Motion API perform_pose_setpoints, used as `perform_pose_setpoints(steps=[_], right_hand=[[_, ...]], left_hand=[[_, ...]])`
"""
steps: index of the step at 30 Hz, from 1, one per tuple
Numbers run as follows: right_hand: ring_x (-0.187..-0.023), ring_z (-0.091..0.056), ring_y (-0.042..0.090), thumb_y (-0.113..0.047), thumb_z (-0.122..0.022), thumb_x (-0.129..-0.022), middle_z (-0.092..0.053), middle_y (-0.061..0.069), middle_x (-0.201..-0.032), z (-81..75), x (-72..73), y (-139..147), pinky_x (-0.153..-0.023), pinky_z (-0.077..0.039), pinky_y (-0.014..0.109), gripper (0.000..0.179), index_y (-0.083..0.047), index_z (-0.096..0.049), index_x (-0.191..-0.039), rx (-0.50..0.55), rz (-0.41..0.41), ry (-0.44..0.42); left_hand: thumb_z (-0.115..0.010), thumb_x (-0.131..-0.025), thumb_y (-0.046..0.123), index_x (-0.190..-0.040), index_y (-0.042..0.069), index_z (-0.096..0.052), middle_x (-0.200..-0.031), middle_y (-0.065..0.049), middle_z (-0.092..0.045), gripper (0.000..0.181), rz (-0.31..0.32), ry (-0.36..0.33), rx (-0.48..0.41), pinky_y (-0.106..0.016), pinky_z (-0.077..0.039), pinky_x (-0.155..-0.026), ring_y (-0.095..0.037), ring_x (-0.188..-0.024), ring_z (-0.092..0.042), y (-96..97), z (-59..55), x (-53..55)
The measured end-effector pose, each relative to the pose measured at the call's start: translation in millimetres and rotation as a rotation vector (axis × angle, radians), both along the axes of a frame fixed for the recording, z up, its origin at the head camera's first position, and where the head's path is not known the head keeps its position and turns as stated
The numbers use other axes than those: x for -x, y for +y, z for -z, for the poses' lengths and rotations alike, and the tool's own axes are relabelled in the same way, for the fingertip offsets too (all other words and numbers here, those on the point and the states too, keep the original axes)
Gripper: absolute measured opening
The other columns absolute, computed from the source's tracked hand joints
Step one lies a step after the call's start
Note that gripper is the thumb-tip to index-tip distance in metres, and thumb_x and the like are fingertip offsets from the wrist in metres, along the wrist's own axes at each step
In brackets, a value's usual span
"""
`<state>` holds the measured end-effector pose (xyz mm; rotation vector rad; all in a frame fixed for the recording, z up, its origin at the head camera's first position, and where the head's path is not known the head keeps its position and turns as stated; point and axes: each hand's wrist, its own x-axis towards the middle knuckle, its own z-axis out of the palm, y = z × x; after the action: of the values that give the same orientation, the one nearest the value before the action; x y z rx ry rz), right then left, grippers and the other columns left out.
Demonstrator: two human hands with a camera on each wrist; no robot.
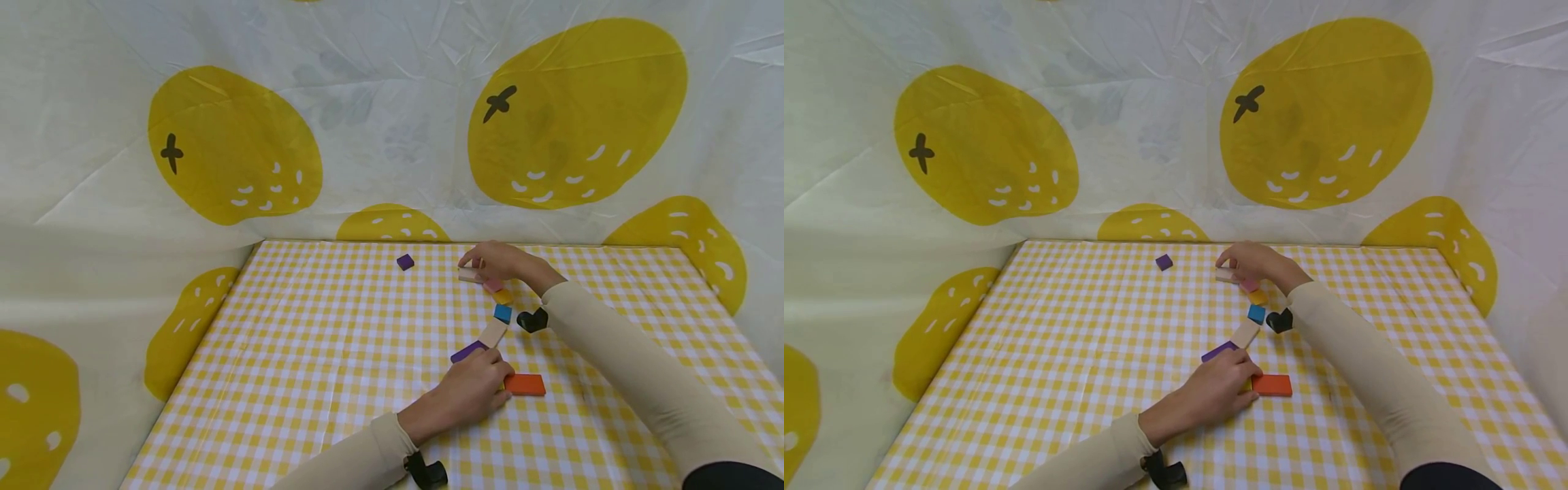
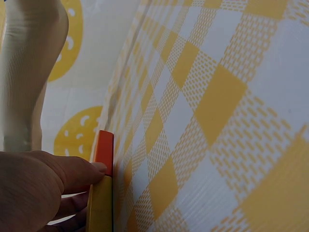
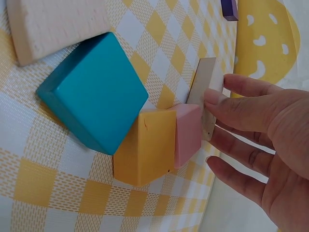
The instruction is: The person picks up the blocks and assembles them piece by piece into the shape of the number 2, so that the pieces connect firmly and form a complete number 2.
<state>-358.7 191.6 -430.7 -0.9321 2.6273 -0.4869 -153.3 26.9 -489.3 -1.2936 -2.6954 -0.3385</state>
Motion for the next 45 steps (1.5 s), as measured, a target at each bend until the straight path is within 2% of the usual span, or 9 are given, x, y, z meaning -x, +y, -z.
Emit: perform_pose_setpoints(steps=[16,22,29,36,45], right_hand=[[-0.106,-0.067,0.038,0.003,-0.066,-0.092,-0.069,0.017,-0.114,1.9,2.5,-2.0,-0.089,-0.055,0.05,0.042,-0.006,-0.066,-0.133,0.002,0.004,-0.039],[-0.108,-0.066,0.037,0.002,-0.065,-0.093,-0.068,0.016,-0.116,2.0,3.4,-2.3,-0.089,-0.055,0.05,0.042,-0.008,-0.066,-0.134,-0.015,0.013,-0.043],[-0.108,-0.066,0.037,0.003,-0.066,-0.092,-0.067,0.018,-0.116,-2.5,7.2,-3.9,-0.09,-0.056,0.049,0.042,-0.005,-0.066,-0.133,0.024,-0.004,-0.051],[-0.107,-0.067,0.037,0.0,-0.068,-0.094,-0.068,0.021,-0.117,-10.9,20.0,-17.7,-0.094,-0.054,0.05,0.038,0.0,-0.065,-0.132,0.079,-0.067,-0.001],[-0.109,-0.065,0.034,-0.009,-0.072,-0.094,-0.068,0.017,-0.12,-13.0,30.6,-56.2,-0.095,-0.052,0.05,0.036,-0.003,-0.068,-0.129,0.136,-0.096,0.087]], left_hand=[[-0.07,-0.096,0.037,-0.116,0.021,-0.074,-0.107,0.007,-0.062,0.026,-0.001,-0.031,0.015,-0.016,-0.045,-0.087,-0.006,-0.097,-0.056,-1.9,-1.2,0.5],[-0.07,-0.096,0.036,-0.116,0.02,-0.074,-0.107,0.007,-0.062,0.026,-0.004,-0.023,0.011,-0.016,-0.046,-0.085,-0.006,-0.097,-0.057,-2.0,-0.9,1.1],[-0.07,-0.096,0.036,-0.116,0.021,-0.074,-0.106,0.007,-0.062,0.025,-0.007,-0.026,0.008,-0.016,-0.046,-0.083,-0.007,-0.096,-0.056,-2.5,-1.4,0.5],[-0.07,-0.096,0.037,-0.114,0.021,-0.074,-0.105,0.008,-0.061,0.024,-0.012,-0.001,0.01,-0.015,-0.045,-0.082,-0.006,-0.094,-0.056,-0.6,0.5,0.7],[-0.07,-0.096,0.037,-0.113,0.022,-0.073,-0.104,0.008,-0.06,0.024,-0.019,0.003,0.008,-0.016,-0.045,-0.083,-0.007,-0.094,-0.056,-0.4,-0.9,-1.0]])
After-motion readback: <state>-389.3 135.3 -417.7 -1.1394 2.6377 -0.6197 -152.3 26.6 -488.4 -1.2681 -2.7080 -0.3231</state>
